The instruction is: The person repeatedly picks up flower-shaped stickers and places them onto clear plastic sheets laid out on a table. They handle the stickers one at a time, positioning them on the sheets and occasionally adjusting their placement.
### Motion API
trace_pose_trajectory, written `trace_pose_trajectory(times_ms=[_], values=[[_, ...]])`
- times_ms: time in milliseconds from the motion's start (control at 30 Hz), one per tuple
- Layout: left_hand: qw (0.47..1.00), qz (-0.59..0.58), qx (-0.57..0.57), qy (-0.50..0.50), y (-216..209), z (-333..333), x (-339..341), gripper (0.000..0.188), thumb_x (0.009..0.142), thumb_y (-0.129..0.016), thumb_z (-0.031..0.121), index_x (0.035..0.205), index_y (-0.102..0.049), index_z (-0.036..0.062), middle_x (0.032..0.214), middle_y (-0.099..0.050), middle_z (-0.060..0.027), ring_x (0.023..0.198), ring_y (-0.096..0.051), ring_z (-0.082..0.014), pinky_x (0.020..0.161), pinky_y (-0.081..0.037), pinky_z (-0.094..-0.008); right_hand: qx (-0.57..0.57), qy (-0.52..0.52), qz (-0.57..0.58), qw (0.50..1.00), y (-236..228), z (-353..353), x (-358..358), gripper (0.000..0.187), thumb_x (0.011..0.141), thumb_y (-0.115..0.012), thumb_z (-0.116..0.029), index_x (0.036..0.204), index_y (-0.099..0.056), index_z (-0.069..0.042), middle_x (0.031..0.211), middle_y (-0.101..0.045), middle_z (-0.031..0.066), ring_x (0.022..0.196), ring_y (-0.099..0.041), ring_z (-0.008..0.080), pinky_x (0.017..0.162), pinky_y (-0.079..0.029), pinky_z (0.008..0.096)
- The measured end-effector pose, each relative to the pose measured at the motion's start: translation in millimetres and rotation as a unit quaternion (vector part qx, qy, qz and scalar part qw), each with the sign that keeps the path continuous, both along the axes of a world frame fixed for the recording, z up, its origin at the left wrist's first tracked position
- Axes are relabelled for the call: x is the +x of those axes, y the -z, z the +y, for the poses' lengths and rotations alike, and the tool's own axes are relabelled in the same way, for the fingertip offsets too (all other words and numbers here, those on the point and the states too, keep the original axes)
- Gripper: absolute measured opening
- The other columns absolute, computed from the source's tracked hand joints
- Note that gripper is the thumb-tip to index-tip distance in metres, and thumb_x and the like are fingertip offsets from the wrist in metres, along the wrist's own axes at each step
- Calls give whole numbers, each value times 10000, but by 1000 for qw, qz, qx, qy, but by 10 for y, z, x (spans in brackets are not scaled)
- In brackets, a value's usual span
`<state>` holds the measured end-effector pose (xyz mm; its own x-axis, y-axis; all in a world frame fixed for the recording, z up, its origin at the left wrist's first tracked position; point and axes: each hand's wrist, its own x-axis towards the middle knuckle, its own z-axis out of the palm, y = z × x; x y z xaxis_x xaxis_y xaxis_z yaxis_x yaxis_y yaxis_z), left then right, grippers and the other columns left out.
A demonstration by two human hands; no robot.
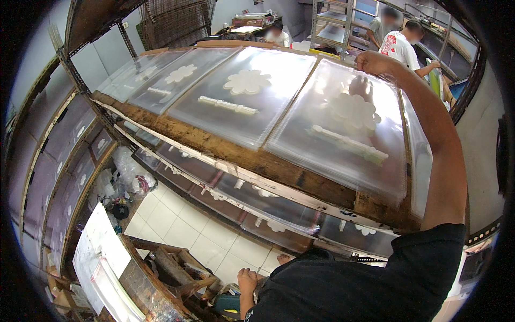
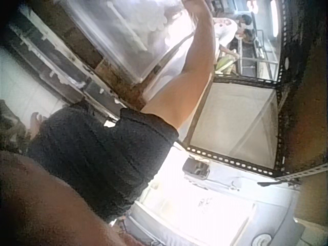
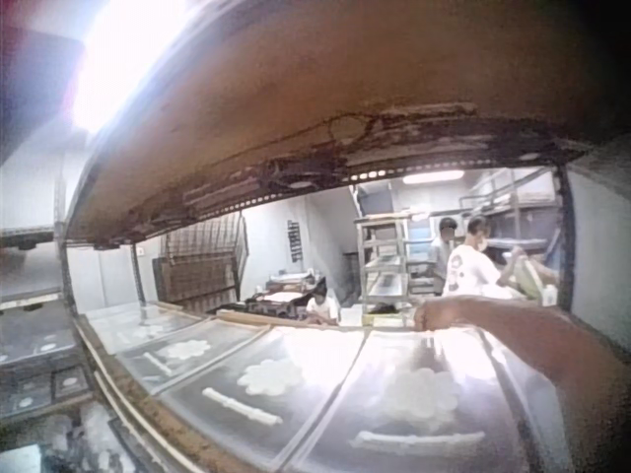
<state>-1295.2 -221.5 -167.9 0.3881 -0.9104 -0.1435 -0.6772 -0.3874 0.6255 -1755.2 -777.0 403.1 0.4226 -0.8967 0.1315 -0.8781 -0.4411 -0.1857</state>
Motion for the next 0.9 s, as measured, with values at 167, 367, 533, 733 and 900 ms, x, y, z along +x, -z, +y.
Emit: trace_pose_trajectory(times_ms=[167, 367, 533, 733, 900], values=[[1000, -1, -24, -9, 28, -38, 146, 353, 876, -625, 240, 1077, -686, -43, 1225, -590, -295, 1152, -541, -441, 1001, -443, -487, -170, 15, 211, 963, -256, 104, 254, 152, 840, -576, -119, 918, -659, -19, 825, -669, 133, 815, -658, 272, 759, -515, 397], [995, -15, -70, -69, -239, -40, 519, 359, 895, -630, 234, 1110, -668, -51, 1245, -576, -307, 1164, -531, -459, 1015, -434, -493, -187, -152, 98, 966, -751, 203, 1649, 129, 902, -553, -95, 986, -596, -7, 985, -613, 141, 960, -598, 270, 879, -475, 397], [984, -12, -110, -139, -796, -259, 1004, 382, 890, -644, 211, 1192, -637, -23, 1321, -553, -259, 1223, -520, -425, 1058, -415, -476, -255, -363, 111, 889, -830, 1173, 3316, 235, 930, -589, -14, 1164, -609, 1, 1188, -622, 166, 1175, -578, 316, 1032, -435, 403], [952, -44, -157, -259, -1384, -123, 1739, 366, 900, -640, 209, 1197, -628, -6, 1345, -533, -222, 1253, -495, -382, 1059, -413, -458, -183, -628, 90, 751, -477, 2954, 5355, 325, 724, -650, 74, 1039, -652, -3, 1086, -665, 168, 1027, -637, 351, 906, -494, 422], [911, -96, -162, -368, -1588, 322, 2237, 375, 893, -644, 201, 1206, -614, -5, 1348, -519, -211, 1264, -478, -379, 1060, -404, -465, -159, -790, 132, 577, 15, 3826, 6733, 258, 809, -652, -13, 1066, -634, -4, 1135, -656, 165, 1044, -643, 341, 926, -501, 431]])
